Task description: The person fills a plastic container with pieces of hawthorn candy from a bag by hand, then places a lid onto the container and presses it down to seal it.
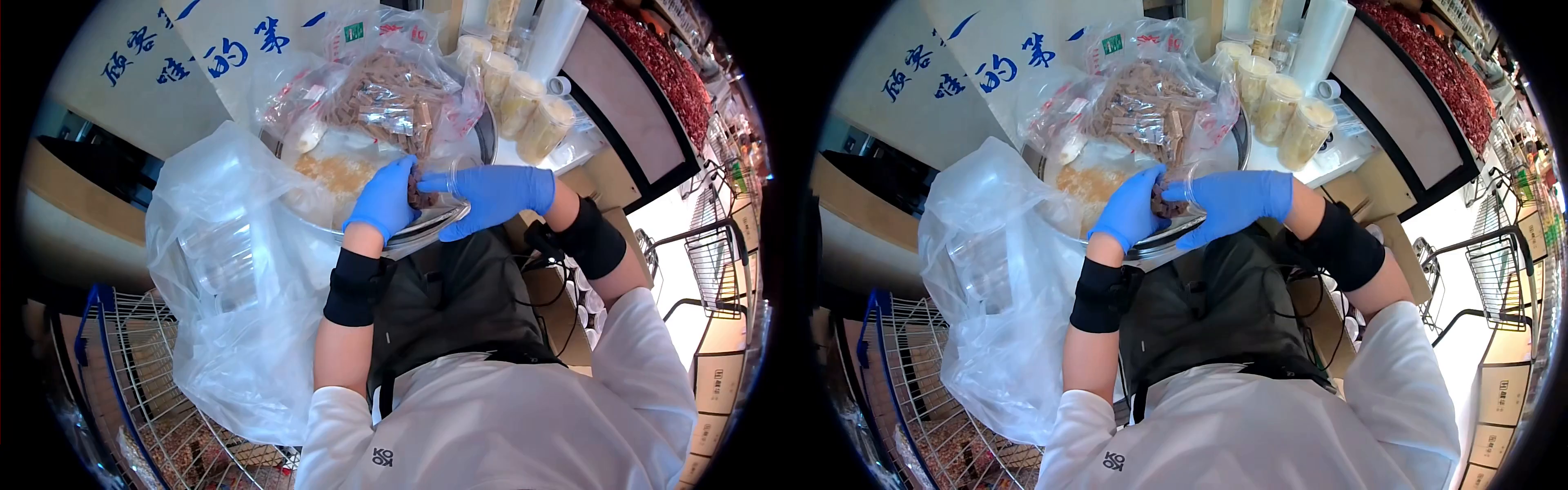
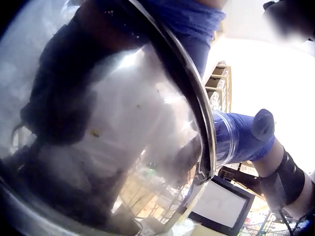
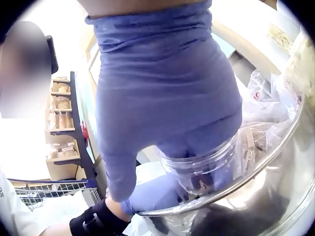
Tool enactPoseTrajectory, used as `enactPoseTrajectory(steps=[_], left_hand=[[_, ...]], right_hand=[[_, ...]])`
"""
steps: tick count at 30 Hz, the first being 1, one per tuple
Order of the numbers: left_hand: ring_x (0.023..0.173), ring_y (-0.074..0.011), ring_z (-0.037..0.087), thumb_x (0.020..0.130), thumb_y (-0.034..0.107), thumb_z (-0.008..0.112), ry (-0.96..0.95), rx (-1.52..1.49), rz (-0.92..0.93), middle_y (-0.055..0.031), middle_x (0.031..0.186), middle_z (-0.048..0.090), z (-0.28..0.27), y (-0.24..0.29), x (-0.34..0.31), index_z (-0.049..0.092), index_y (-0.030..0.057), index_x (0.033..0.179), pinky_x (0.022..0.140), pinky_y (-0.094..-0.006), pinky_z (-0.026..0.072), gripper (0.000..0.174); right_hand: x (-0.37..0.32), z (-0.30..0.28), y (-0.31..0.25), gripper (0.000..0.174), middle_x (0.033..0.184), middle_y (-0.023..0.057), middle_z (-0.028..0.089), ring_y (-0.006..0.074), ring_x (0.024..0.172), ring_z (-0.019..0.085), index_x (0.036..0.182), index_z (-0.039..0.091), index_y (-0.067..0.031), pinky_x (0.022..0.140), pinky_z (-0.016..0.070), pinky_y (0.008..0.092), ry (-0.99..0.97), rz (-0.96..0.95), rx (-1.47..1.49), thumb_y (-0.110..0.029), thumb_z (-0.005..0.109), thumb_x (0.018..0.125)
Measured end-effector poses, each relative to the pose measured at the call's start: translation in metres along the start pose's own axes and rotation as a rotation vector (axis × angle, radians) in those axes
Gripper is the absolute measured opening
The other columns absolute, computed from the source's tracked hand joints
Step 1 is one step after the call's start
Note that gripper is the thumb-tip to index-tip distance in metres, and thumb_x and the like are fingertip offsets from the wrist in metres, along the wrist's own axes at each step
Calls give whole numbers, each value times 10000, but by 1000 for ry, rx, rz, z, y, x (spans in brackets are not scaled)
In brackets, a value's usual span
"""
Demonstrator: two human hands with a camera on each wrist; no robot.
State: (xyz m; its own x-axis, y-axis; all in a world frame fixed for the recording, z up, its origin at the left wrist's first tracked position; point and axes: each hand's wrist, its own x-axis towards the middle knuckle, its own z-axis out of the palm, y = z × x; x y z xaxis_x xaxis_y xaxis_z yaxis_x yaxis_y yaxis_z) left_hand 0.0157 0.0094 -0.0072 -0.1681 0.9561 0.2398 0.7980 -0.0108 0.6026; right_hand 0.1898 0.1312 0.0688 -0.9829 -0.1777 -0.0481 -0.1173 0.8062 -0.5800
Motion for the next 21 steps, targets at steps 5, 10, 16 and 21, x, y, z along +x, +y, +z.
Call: enactPoseTrajectory(steps=[5, 10, 16, 21], left_hand=[[1130, -393, 572, 667, 89, 793, 75, 64, -26, -215, 1224, 598, 3, -3, -2, 486, 45, 1328, 953, -428, 488, 730], [1082, -347, 609, 627, 129, 860, 83, 31, -50, -178, 1180, 622, 6, -12, -2, 469, 39, 1366, 939, -397, 503, 842], [930, -190, 657, 628, 214, 895, 518, -208, -128, -106, 992, 674, -5, -2, 2, 457, -27, 1361, 837, -322, 536, 888], [840, -128, 631, 625, 248, 911, 635, -336, -25, -44, 903, 637, -21, 6, -3, 502, 2, 1288, 790, -305, 541, 817]], right_hand=[[14, -3, 9, 735, 1266, 238, 596, 367, 1159, 588, 1407, 440, -13, 1008, 448, 406, -269, 224, -15, -450, 691, 872], [-7, -6, -19, 592, 1216, 222, 627, 327, 1109, 621, 1328, 541, -12, 975, 471, 377, 66, 54, -70, -398, 680, 901], [-29, -11, 8, 227, 1082, 74, 687, 125, 983, 625, 1125, 668, 27, 894, 492, 278, 1152, 57, 390, -129, 595, 977], [0, 38, 92, 247, 991, 51, 706, 150, 906, 656, 1087, 686, -25, 826, 505, 301, 1096, 189, 341, -207, 669, 921]])
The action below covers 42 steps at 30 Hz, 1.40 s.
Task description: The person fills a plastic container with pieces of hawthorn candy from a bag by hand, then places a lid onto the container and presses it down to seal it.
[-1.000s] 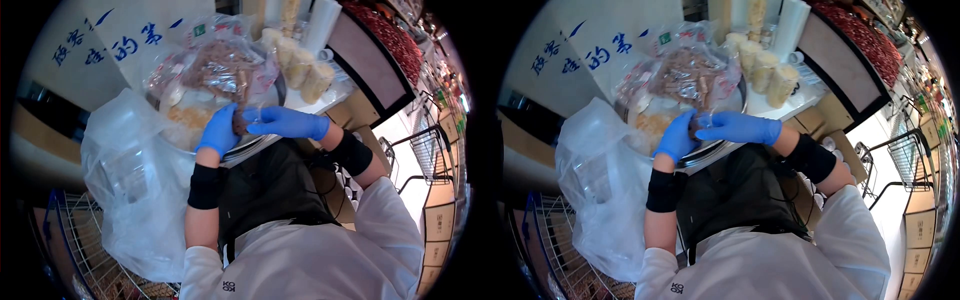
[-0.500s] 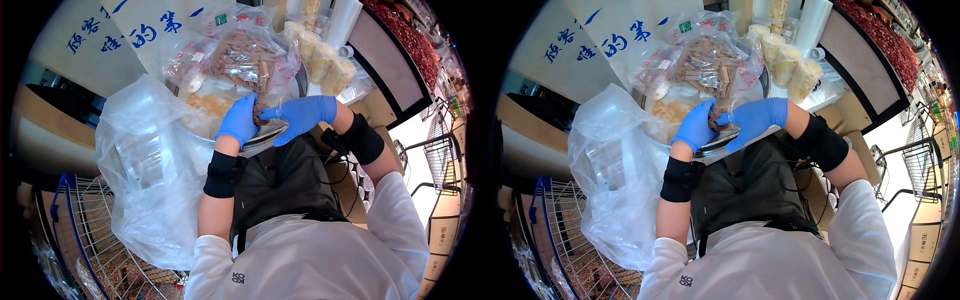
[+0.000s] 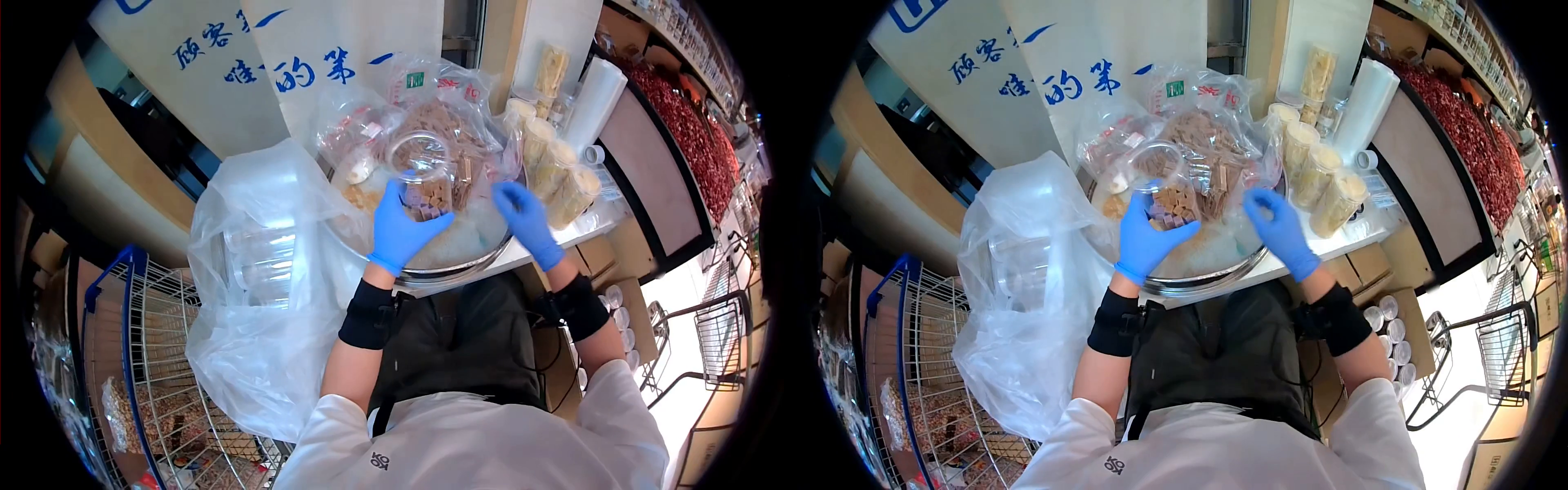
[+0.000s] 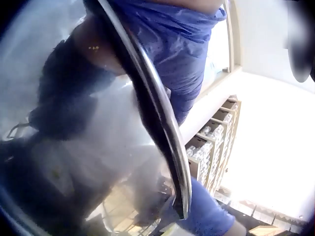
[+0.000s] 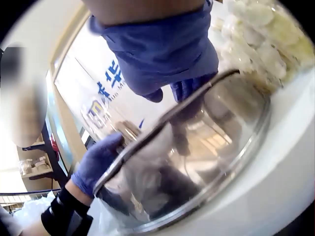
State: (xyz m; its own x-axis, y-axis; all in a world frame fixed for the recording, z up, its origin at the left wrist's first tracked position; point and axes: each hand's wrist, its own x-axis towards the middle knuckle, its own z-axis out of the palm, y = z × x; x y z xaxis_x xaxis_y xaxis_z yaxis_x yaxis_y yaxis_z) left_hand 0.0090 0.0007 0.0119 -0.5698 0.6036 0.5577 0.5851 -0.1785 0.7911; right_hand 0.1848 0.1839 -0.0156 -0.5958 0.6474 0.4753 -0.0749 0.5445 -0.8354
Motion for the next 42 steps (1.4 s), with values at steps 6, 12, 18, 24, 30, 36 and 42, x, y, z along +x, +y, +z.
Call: enactPoseTrajectory(steps=[6, 12, 18, 24, 30, 36, 42], left_hand=[[1061, -161, 583, 618, 178, 921, -54, -257, -19, -98, 1174, 560, 3, -1, -3, 426, 7, 1311, 883, -316, 527, 868], [1092, -205, 574, 595, 157, 944, -40, 86, 29, -129, 1224, 530, -5, 6, -6, 431, 0, 1307, 954, -353, 507, 891], [1085, -215, 577, 594, 182, 957, 167, 9, -30, -130, 1206, 530, -4, -7, -1, 450, -41, 1272, 957, -338, 500, 876], [1053, -186, 590, 628, 207, 933, 129, 43, -8, -110, 1146, 566, -12, -11, -12, 489, -51, 1265, 911, -311, 511, 818], [725, -91, 633, 639, 259, 899, -65, 175, -144, -55, 845, 663, -7, -14, -25, 534, -64, 1267, 739, -263, 533, 795], [914, -250, 672, 679, 333, 833, -133, 405, -70, -161, 1072, 640, -2, -1, -32, 514, -40, 1271, 836, -364, 544, 768], [962, -311, 657, 677, 380, 820, -225, 358, -183, -174, 1087, 617, 0, 3, -31, 525, -7, 1233, 867, -393, 527, 739]], right_hand=[[-8, 13, -15, 243, 786, 120, 697, 314, 734, 671, 864, 729, -91, 694, 519, 420, -135, -111, -567, -312, 628, 864], [-16, 9, -15, 247, 681, 130, 657, 339, 643, 646, 818, 725, -79, 627, 516, 430, -220, -97, -656, -300, 628, 871], [-11, 12, -13, 307, 636, 133, 637, 342, 623, 631, 702, 690, -83, 647, 497, 447, -126, -165, -632, -320, 599, 875], [-11, 8, -13, 236, 641, 102, 638, 347, 633, 635, 804, 719, -106, 633, 508, 428, -163, -192, -665, -294, 601, 885], [35, -5, -25, 212, 859, 163, 687, 375, 816, 662, 970, 686, -61, 778, 523, 435, -97, -58, -336, -229, 565, 925], [161, -5, 25, 215, 996, 246, 665, 426, 971, 624, 1002, 667, -12, 849, 507, 459, -53, -248, -495, -118, 525, 881], [224, 4, 88, 314, 1020, 245, 679, 428, 938, 649, 1017, 703, -45, 822, 522, 479, -534, -128, -915, -287, 565, 872]])
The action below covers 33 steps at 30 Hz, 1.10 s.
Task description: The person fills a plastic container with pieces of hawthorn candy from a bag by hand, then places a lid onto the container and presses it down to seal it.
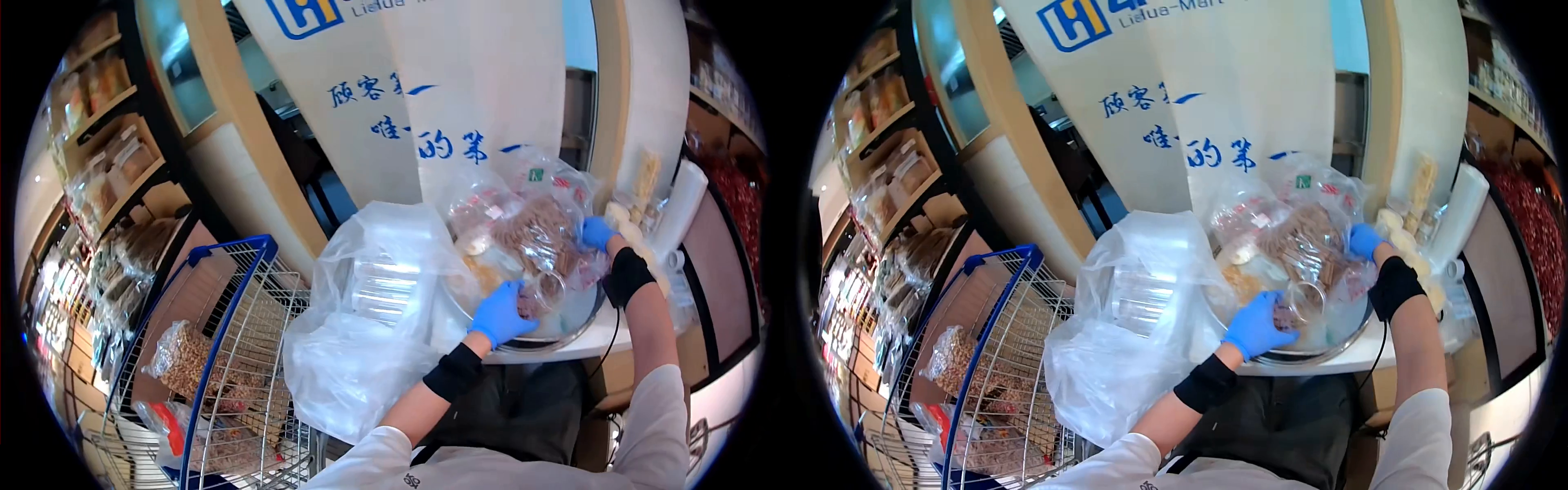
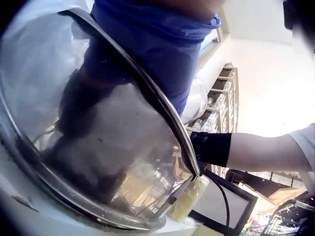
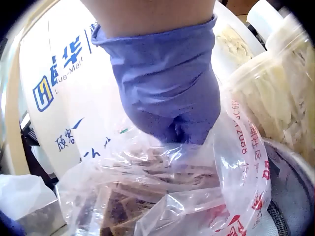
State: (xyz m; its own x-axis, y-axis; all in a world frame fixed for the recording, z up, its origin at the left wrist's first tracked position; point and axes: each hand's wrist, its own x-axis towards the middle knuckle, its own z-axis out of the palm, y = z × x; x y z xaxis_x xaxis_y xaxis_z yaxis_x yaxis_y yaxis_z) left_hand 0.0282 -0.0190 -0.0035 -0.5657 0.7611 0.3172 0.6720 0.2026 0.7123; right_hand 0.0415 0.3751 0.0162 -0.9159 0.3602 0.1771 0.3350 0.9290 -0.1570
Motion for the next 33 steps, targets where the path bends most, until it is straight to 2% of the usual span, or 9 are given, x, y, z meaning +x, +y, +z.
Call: enactPoseTrajectory(steps=[2, 5, 8, 9, 15, 25, 28, 30, 33], left_hand=[[957, -313, 659, 674, 374, 822, 11, 19, 10, -177, 1075, 619, -2, 4, -1, 532, -2, 1200, 855, -393, 530, 709], [985, -346, 644, 675, 390, 817, -9, -11, -3, -193, 1096, 611, -7, 12, 0, 528, -5, 1217, 864, -410, 524, 731], [1009, -371, 630, 675, 402, 812, -8, -12, -7, -207, 1113, 604, -9, 12, -1, 521, -9, 1242, 876, -421, 518, 758], [1020, -384, 623, 675, 406, 809, -9, -21, -13, -214, 1122, 600, -8, 12, -1, 517, -12, 1256, 881, -426, 516, 773], [1018, -385, 628, 674, 389, 807, -2, 33, 4, -215, 1133, 603, -4, 8, -1, 507, -24, 1282, 889, -421, 517, 795], [1065, -388, 619, 675, 390, 805, -64, -84, -41, -230, 1179, 602, -10, 13, -1, 487, -45, 1284, 931, -425, 507, 814], [1065, -389, 616, 672, 396, 810, -77, -91, -61, -231, 1172, 597, -7, 10, 0, 489, -35, 1284, 925, -431, 506, 815], [1055, -366, 637, 670, 456, 818, -47, 3, -46, -218, 1174, 616, -5, 8, 0, 494, -20, 1292, 919, -409, 514, 847], [1068, -368, 629, 671, 479, 814, -68, 10, -62, -220, 1185, 610, -7, 7, 1, 509, -14, 1262, 924, -411, 508, 828]], right_hand=[[-21, -24, -42, 484, 1085, 240, 677, 411, 1000, 649, 1082, 706, -60, 886, 509, 467, -276, 64, -36, -478, 571, 877], [-28, -24, -55, 691, 1042, 237, 699, 365, 957, 677, 1089, 697, -15, 895, 502, 451, -235, 90, 207, -648, 537, 863], [-30, -33, -68, 803, 1134, 259, 670, 391, 1058, 644, 1205, 646, -1, 970, 472, 448, -286, 47, 192, -707, 535, 839], [-34, -42, -76, 890, 1268, 276, 601, 402, 1176, 582, 1371, 510, -7, 1034, 435, 435, -307, 83, 163, -711, 554, 828], [-11, -24, -70, 990, 1368, 273, 527, 395, 1290, 500, 1512, 284, -44, 1085, 394, 425, -250, -88, 429, -652, 636, 813], [-3, -25, -73, 644, 1285, 300, 560, 454, 1177, 548, 1286, 590, -64, 1021, 424, 479, -95, -40, 50, -575, 521, 901], [13, -3, -57, 591, 1263, 278, 585, 459, 1150, 554, 1281, 590, -82, 1001, 438, 493, -122, -90, 41, -515, 562, 881], [19, 14, -44, 573, 1200, 263, 627, 425, 1116, 592, 1245, 607, -56, 971, 461, 477, 18, -219, 71, -477, 624, 858], [8, 6, -52, 560, 1168, 244, 646, 392, 1090, 616, 1211, 616, -30, 945, 477, 458, 78, -112, 296, -429, 696, 826]])
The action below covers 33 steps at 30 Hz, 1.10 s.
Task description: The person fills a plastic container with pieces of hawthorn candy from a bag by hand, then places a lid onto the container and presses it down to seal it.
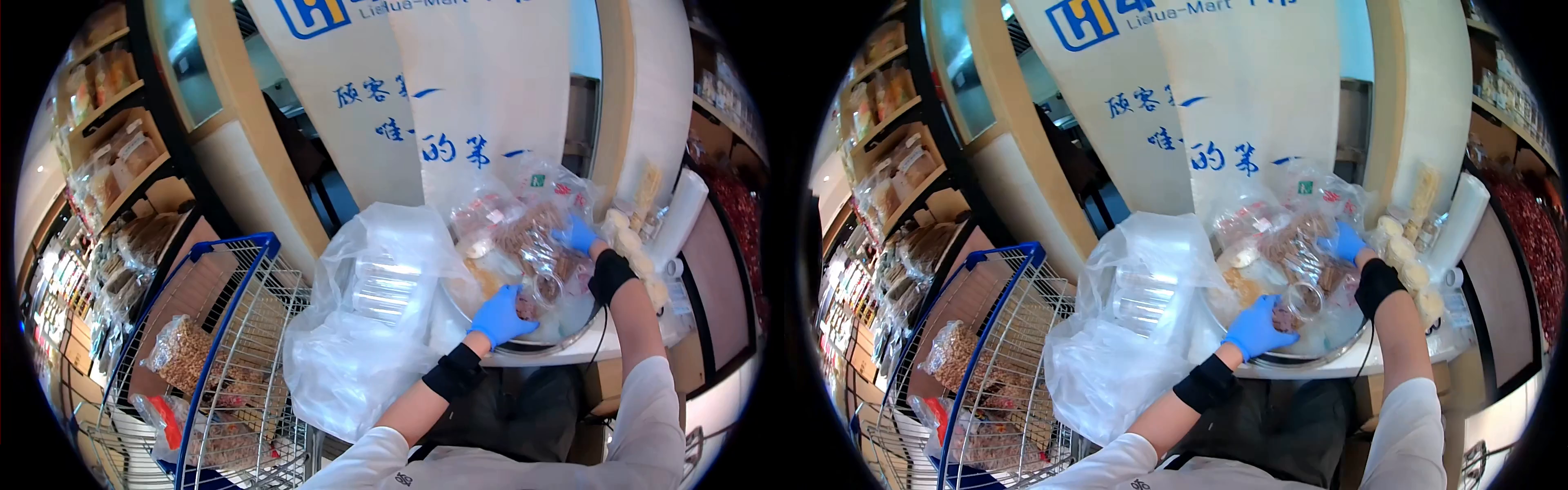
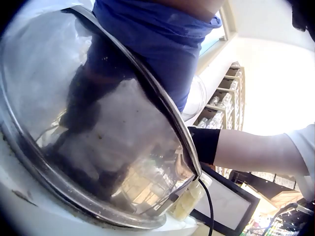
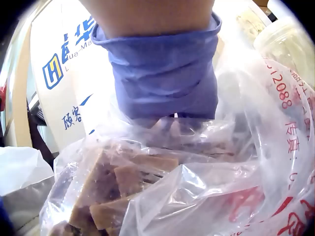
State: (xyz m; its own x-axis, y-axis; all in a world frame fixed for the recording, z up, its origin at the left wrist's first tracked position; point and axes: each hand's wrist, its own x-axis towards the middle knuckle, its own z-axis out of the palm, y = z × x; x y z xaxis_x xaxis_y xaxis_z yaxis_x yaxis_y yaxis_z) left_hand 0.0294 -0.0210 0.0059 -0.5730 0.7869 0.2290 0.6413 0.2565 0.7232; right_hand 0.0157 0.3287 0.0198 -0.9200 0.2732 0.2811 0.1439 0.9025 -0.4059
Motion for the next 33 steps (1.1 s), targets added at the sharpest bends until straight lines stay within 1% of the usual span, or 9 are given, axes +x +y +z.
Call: enactPoseTrajectory(steps=[5, 7, 10, 14, 16, 19, 21, 24, 33], left_hand=[[1084, -373, 618, 655, 494, 825, 18, -3, 9, -225, 1178, 610, 4, -4, 1, 520, -7, 1244, 938, -411, 498, 831], [1091, -375, 613, 649, 499, 828, 40, -25, 5, -228, 1177, 609, 3, -5, 2, 522, -6, 1245, 945, -410, 494, 839], [1104, -372, 608, 639, 507, 830, 18, 26, 8, -235, 1186, 606, 2, -3, 2, 528, -15, 1248, 957, -408, 488, 857], [1106, -368, 610, 637, 505, 823, 63, 25, 28, -239, 1184, 605, 4, -4, 2, 532, -37, 1241, 957, -403, 488, 862], [1098, -357, 615, 637, 493, 830, 42, 6, -6, -233, 1176, 610, -3, 3, 0, 531, -41, 1240, 955, -397, 490, 859], [1077, -331, 625, 640, 464, 842, 43, -30, 10, -216, 1159, 622, 3, -8, 2, 523, -51, 1244, 948, -384, 495, 856], [1064, -318, 631, 643, 448, 849, 65, -64, 61, -204, 1151, 630, 9, -11, 5, 516, -56, 1248, 943, -378, 499, 855], [1128, -350, 607, 632, 460, 828, 6, -97, -35, -204, 1248, 600, 1, -5, 5, 492, -12, 1314, 959, -404, 493, 896], [1109, -327, 626, 640, 451, 838, -9, -84, -77, -202, 1236, 620, -3, -1, 5, 489, -25, 1313, 951, -390, 501, 895]], right_hand=[[-1, 3, 16, 582, 1196, 228, 631, 390, 1099, 604, 1224, 605, -28, 948, 473, 449, 47, 62, 62, -425, 732, 818], [4, 4, 6, 637, 1232, 238, 607, 397, 1121, 590, 1279, 547, -13, 960, 467, 441, 36, -38, -261, -431, 728, 833], [-4, 0, -9, 670, 1249, 242, 592, 394, 1154, 571, 1329, 498, -21, 981, 454, 442, 54, -62, 37, -435, 717, 849], [11, 8, 24, 660, 1273, 237, 577, 388, 1174, 560, 1341, 497, -27, 1010, 433, 452, -67, 2, 8, -463, 671, 876], [13, 15, 43, 644, 1281, 234, 576, 398, 1182, 550, 1330, 513, -15, 1023, 420, 459, 118, -48, -147, -477, 630, 897], [-3, -2, 7, 613, 1290, 237, 570, 415, 1180, 544, 1296, 542, 4, 1023, 418, 462, 2, -233, -283, -473, 598, 914], [-15, -11, -18, 525, 1265, 238, 588, 418, 1161, 549, 1266, 585, -27, 1016, 423, 449, 13, -144, -72, -436, 573, 936], [-8, -9, -13, 489, 1233, 248, 598, 420, 1134, 559, 1229, 601, -18, 1000, 431, 450, -6, -161, -103, -403, 583, 928], [10, -8, -10, 531, 1141, 263, 632, 444, 1040, 601, 1173, 608, -13, 906, 479, 486, -81, -132, -267, -447, 621, 868]])
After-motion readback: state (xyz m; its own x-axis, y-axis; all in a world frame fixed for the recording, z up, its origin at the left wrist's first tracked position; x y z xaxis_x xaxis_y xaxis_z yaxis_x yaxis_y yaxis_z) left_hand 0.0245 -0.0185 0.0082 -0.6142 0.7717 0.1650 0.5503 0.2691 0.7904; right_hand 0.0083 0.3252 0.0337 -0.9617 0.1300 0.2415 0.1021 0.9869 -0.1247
